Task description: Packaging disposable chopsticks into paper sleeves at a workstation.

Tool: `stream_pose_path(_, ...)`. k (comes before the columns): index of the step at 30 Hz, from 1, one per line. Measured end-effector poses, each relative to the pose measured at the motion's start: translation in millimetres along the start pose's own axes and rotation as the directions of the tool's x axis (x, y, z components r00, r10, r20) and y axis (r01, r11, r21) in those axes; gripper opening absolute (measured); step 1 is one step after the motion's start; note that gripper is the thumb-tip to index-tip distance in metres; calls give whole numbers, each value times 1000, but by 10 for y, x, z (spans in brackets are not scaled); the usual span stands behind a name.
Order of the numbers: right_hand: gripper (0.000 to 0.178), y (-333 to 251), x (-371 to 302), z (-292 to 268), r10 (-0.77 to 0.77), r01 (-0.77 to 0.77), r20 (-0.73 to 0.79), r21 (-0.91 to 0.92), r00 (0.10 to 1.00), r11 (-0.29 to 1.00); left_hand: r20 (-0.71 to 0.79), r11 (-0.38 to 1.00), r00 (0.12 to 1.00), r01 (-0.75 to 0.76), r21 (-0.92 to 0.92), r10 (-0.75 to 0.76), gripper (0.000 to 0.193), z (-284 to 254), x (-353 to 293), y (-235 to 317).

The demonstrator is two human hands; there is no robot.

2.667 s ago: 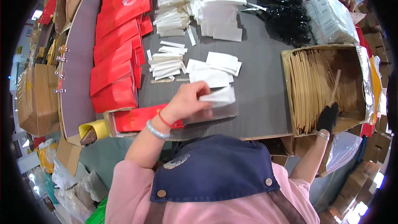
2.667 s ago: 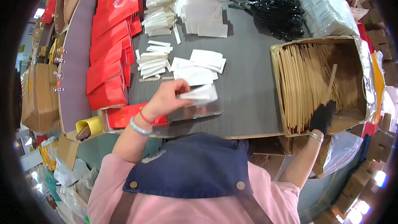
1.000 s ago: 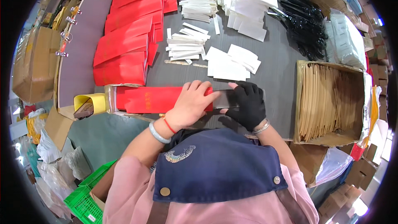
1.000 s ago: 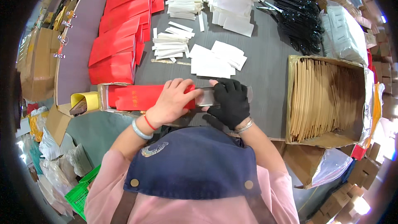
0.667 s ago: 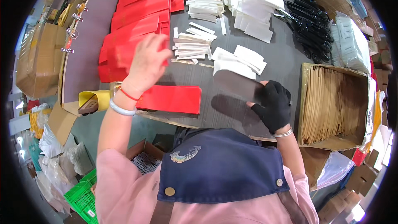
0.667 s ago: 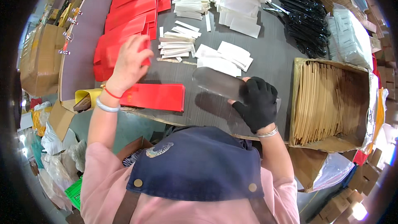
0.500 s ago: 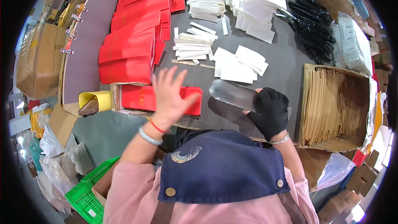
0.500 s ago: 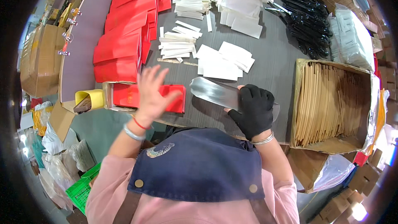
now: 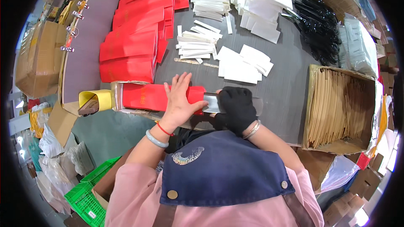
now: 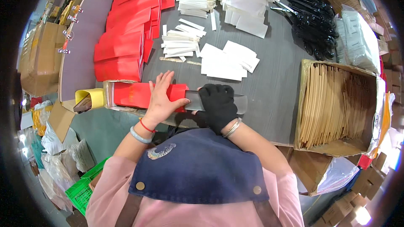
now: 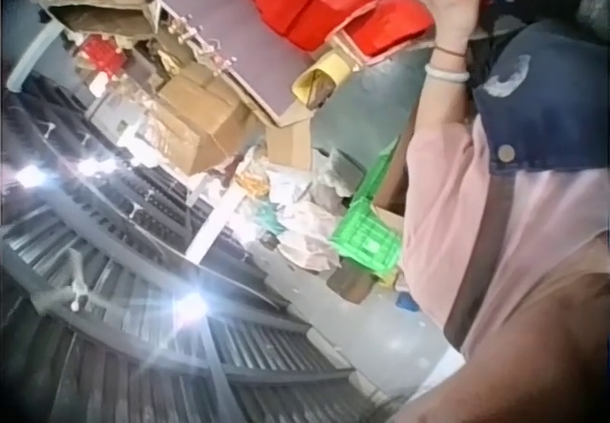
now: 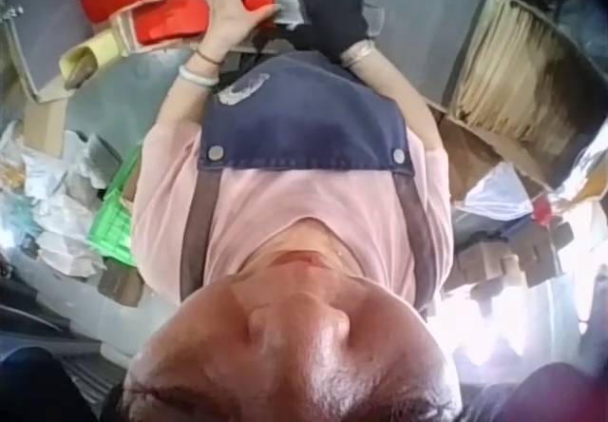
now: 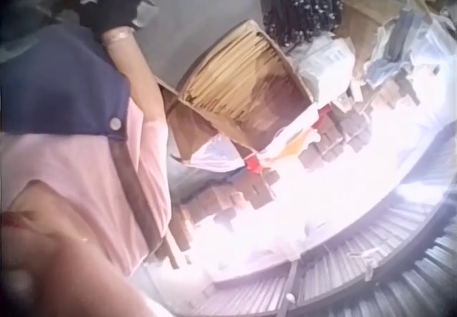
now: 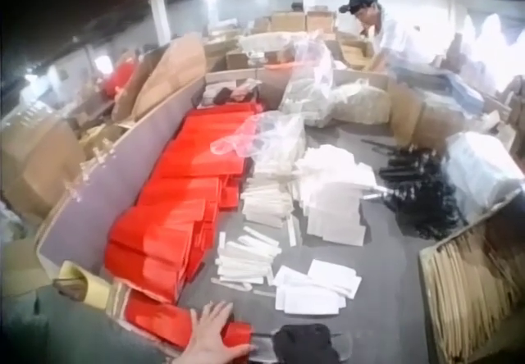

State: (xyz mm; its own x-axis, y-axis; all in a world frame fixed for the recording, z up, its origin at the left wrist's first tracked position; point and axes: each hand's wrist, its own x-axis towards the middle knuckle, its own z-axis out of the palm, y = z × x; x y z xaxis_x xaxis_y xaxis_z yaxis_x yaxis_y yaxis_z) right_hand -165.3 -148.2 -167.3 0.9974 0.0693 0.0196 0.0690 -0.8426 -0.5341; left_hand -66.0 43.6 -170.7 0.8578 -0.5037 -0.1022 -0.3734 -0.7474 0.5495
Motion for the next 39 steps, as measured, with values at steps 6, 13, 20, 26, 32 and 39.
stream_pose_path(6, 59, 301, -215, -406, 101, -119, -189, -91, 977, 989, -181, 966, 949, -254, 42, 258, 30, 18, 847, -269)
stream_pose_path(13, 35, 1214, -1330, -1006, 424, -552, -590, -44, 687, 833, -114, 852, 864, -449, 269, 491, 7, 11, 1119, -430)
stream_pose_path(20, 34, 1998, -2430, -1307, 698, -869, -672, 165, 247, 467, -74, 836, 835, -534, 124, 545, 11, 46, 960, 13)
stream_pose_path(26, 29, 2253, -2535, -1242, 785, -903, -531, 82, 318, 421, -22, 819, 819, -571, 53, 573, 25, 422, 838, 400)
stream_pose_path(32, 28, 2397, -2576, -1218, 779, -923, -513, -73, 361, 379, -21, 886, 886, -463, 17, 463, 38, 457, 821, 429)
stream_pose_path(39, 21, 2402, -2763, -1232, 616, -870, -770, 182, 164, 458, -98, 862, 858, -507, -5, 504, 35, 463, 792, 433)
